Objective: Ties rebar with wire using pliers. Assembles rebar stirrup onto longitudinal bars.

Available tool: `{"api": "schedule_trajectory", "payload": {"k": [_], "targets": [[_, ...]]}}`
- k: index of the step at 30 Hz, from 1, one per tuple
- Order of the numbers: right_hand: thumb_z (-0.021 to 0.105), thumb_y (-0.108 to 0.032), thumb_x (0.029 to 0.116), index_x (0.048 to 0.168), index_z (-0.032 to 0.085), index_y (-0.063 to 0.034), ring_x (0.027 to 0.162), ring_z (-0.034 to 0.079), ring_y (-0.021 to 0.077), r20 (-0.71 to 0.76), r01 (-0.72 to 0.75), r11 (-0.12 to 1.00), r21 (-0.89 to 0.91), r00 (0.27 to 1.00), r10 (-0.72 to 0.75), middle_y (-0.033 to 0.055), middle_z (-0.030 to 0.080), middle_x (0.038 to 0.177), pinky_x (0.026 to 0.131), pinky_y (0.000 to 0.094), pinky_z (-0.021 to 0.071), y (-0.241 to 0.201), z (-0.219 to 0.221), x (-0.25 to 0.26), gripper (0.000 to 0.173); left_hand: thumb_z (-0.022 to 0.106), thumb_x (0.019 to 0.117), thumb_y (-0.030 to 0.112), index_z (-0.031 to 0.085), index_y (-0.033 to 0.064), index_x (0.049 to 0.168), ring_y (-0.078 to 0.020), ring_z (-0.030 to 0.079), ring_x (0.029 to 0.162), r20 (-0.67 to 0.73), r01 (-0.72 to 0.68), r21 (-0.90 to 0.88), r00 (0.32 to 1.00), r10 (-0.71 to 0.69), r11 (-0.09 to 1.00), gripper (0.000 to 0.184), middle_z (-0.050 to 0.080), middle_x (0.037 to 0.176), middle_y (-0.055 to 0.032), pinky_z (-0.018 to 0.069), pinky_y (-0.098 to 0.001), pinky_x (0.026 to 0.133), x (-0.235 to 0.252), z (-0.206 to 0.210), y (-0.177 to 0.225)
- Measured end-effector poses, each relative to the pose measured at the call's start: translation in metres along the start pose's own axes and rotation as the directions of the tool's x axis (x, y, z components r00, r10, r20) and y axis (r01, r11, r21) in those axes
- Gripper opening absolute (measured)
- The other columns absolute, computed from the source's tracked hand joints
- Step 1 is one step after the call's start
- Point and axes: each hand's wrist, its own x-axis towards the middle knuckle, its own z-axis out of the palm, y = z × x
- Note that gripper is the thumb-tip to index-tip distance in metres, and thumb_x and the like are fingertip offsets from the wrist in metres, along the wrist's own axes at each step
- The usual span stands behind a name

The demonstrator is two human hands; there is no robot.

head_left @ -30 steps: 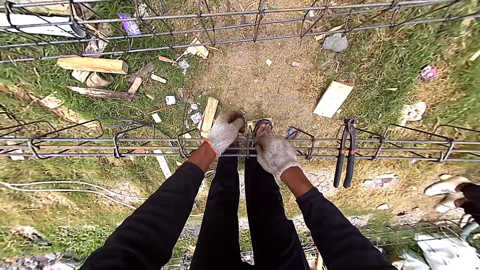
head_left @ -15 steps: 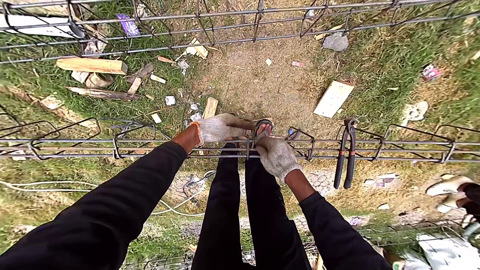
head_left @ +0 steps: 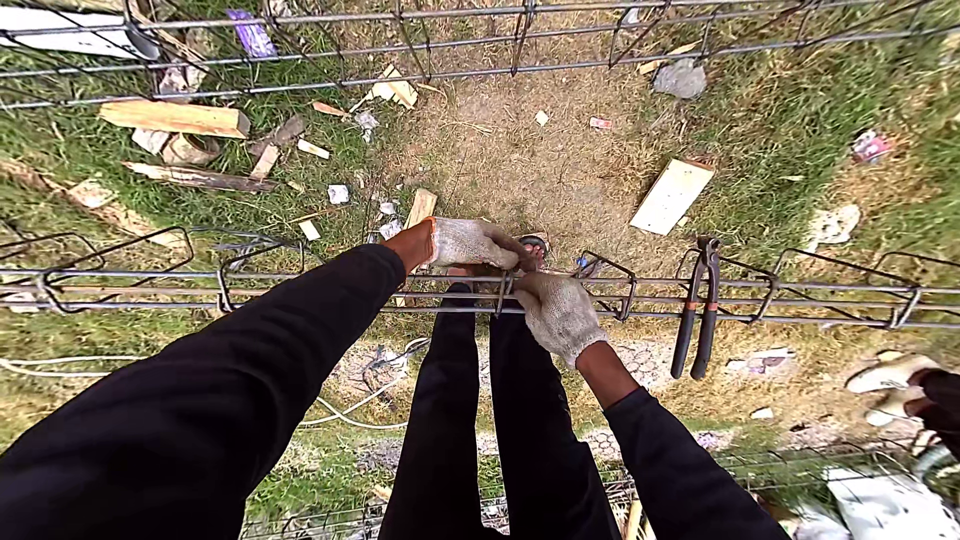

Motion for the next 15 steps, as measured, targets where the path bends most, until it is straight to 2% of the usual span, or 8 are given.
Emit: {"api": "schedule_trajectory", "payload": {"k": [4,5,6,8,10,11,13,15], "targets": [[0.055,-0.029,0.1032,0.113,0.076,-0.0196,0.099,0.072,0.0275,-0.014,0.015,1.0,-0.02,1.0,-0.015,0.0062,0.076,0.104,0.085,0.0581,0.0565,0.002,0.004,-0.002,0.025,0.056,0.1045,0.019,0.074,0.0207,0.118,-0.0126,0.069,0.083,-0.024,0.131,0.09,0.991,-0.13,0.987,0.023,0.073,0.098,-0.0022,0.0573,-0.0335,0.076,0.021,-0.005,-0.015],[0.055,-0.03,0.1035,0.113,0.076,-0.0199,0.101,0.072,0.0277,-0.01,0.011,0.999,-0.04,1.0,-0.012,0.0062,0.076,0.105,0.086,0.0582,0.0564,0.002,0.005,-0.002,0.026,0.058,0.1034,0.018,0.073,0.0212,0.118,-0.0128,0.068,0.081,-0.032,0.02,0.097,0.999,-0.017,0.995,0.022,0.073,0.097,-0.0024,0.0576,-0.0335,0.072,0.04,-0.019,-0.065],[0.054,-0.03,0.1038,0.114,0.076,-0.0201,0.101,0.072,0.0282,-0.003,0.007,0.998,-0.056,1.0,-0.007,0.0065,0.075,0.106,0.087,0.0584,0.0562,0.001,0.005,-0.002,0.025,0.056,0.1036,0.019,0.068,0.0117,0.124,-0.0119,0.068,0.075,0.007,-0.349,0.041,0.937,0.349,0.936,0.025,0.071,0.096,-0.0072,0.057,-0.028,0.059,0.071,-0.039,-0.149],[0.056,-0.03,0.103,0.112,0.076,-0.0212,0.098,0.072,0.0287,-0.025,0.006,0.997,-0.076,1.0,-0.007,0.006,0.076,0.102,0.083,0.0589,0.0566,0.002,0.008,-0.001,0.024,0.059,0.1032,0.026,0.065,0.0172,0.128,-0.0108,0.065,0.076,-0.005,-0.337,-0.015,0.941,0.337,0.941,0.028,0.07,0.098,-0.0058,0.0548,-0.0268,0.061,0.089,-0.052,-0.198],[0.057,-0.03,0.1021,0.108,0.075,-0.021,0.094,0.073,0.0286,-0.057,-0.005,0.996,-0.088,0.998,-0.001,0.0056,0.076,0.099,0.079,0.0586,0.0571,-0.001,0.009,-0.002,0.022,0.059,0.0993,0.009,0.067,0.004,0.121,-0.01,0.062,0.063,0.002,-0.382,-0.029,0.924,0.382,0.924,0.023,0.069,0.088,-0.0107,0.0502,-0.0228,0.051,0.073,-0.035,-0.148],[0.057,-0.029,0.1017,0.107,0.075,-0.0203,0.092,0.073,0.0286,-0.074,-0.01,0.996,-0.089,0.997,0.003,0.0056,0.075,0.097,0.078,0.0583,0.057,-0.002,0.01,-0.003,0.021,0.064,0.0965,0.005,0.074,0.0168,0.113,-0.0164,0.062,0.066,-0.081,0.12,0.059,0.99,-0.115,0.991,0.023,0.071,0.088,-0.0069,0.0535,-0.0329,0.062,0.044,-0.01,-0.052],[0.057,-0.028,0.1018,0.106,0.075,-0.0183,0.09,0.073,0.0296,-0.101,-0.011,0.996,-0.088,0.995,0.002,0.0069,0.075,0.094,0.076,0.0578,0.0571,-0.004,0.012,-0.004,0.021,0.063,0.0925,0.002,0.069,0.0136,0.12,-0.0153,0.058,0.062,-0.036,0.111,0.014,0.993,-0.11,0.994,0.031,0.069,0.091,-0.0076,0.0506,-0.0302,0.056,0.021,0.01,0.009],[0.057,-0.029,0.1021,0.107,0.075,-0.0184,0.09,0.073,0.0295,-0.12,-0.009,0.995,-0.097,0.993,-0.002,0.007,0.075,0.095,0.075,0.057,0.0573,-0.004,0.014,-0.005,0.022,0.066,0.0903,0.002,0.064,0.0077,0.12,-0.0142,0.059,0.062,-0.002,0.014,-0.047,1.0,-0.014,0.999,0.03,0.068,0.093,-0.0096,0.0503,-0.0281,0.053,0.018,0.011,0.011]]}}
